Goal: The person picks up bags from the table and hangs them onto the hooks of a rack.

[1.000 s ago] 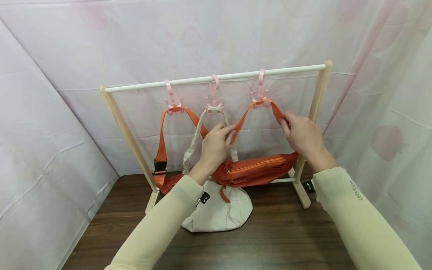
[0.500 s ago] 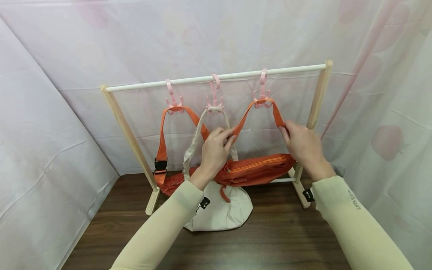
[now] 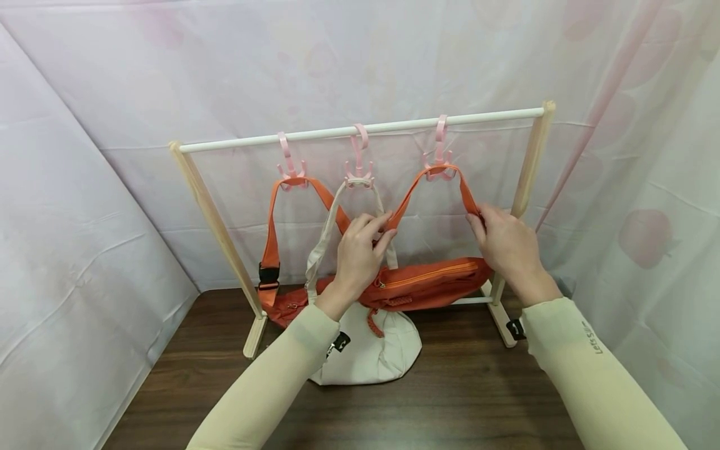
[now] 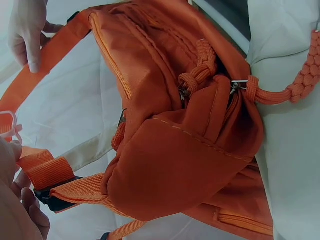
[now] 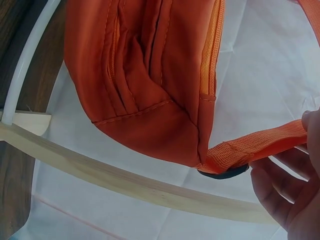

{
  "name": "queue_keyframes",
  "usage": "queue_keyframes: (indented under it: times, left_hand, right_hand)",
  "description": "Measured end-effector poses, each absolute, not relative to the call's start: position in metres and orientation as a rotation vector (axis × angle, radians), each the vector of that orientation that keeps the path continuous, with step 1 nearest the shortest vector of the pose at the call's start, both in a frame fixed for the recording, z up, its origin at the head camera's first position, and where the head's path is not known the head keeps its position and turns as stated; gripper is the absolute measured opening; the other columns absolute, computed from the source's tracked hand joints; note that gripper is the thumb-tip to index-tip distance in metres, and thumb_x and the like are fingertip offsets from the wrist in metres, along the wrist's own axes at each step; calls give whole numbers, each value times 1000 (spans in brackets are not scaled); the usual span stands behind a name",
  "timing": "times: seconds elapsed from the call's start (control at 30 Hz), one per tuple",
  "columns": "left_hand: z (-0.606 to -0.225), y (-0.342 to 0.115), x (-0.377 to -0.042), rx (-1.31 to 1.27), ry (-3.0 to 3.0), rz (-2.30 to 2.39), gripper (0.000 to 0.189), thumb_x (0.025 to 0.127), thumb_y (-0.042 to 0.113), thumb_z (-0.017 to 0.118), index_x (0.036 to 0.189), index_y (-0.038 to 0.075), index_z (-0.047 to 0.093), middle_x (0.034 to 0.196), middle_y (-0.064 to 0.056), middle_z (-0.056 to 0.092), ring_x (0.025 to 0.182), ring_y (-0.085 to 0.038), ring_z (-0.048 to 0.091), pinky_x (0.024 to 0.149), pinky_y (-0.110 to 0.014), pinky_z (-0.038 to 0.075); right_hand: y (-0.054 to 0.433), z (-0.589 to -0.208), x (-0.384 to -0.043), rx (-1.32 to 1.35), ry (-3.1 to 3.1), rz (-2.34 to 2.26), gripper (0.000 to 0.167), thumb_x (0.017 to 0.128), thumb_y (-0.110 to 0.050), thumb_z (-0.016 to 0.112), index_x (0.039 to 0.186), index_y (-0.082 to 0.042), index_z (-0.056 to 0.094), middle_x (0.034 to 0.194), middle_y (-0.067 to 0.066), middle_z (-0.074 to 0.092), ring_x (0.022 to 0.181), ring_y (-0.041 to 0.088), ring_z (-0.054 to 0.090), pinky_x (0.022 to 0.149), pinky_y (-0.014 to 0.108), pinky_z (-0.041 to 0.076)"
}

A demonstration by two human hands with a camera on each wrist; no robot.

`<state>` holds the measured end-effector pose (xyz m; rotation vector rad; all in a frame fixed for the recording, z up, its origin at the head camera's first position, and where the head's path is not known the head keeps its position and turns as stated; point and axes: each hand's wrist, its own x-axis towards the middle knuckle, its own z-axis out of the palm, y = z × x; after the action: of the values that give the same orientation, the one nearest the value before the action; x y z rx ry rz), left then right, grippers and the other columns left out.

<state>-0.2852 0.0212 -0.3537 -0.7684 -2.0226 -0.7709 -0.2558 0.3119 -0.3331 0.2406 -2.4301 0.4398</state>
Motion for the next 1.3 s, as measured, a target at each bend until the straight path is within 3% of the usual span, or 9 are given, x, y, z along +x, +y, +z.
queue_keyframes:
  times: [0.27, 0.57, 1.3]
  left_hand:
    - [-356, 20, -284, -788, -2014, -800, 42, 95, 25, 83, 135, 13, 74, 100, -1, 68, 85, -16, 60, 73, -31, 49]
    - [-358, 20, -281, -793, -2041, -780, 48, 92, 28, 88, 135, 13, 73, 98, -3, 67, 84, -17, 58, 73, -32, 49]
    - [-360, 12, -276, -775, -2081, -760, 57, 89, 33, 88, 139, 13, 70, 109, -5, 68, 99, -19, 61, 83, -33, 51]
  right_hand:
    - [312, -334, -253, 226, -2401, 457, 26, 109, -33, 61, 100, -9, 66, 81, 12, 65, 67, 33, 60, 54, 54, 43]
    - [314, -334, -252, 197, -2413, 468, 38, 108, -29, 64, 133, -2, 66, 102, 21, 72, 78, 38, 67, 60, 61, 49]
    - [316, -337, -243, 178, -2420, 507, 49, 106, -33, 65, 142, -1, 59, 115, 26, 67, 91, 44, 66, 68, 66, 50]
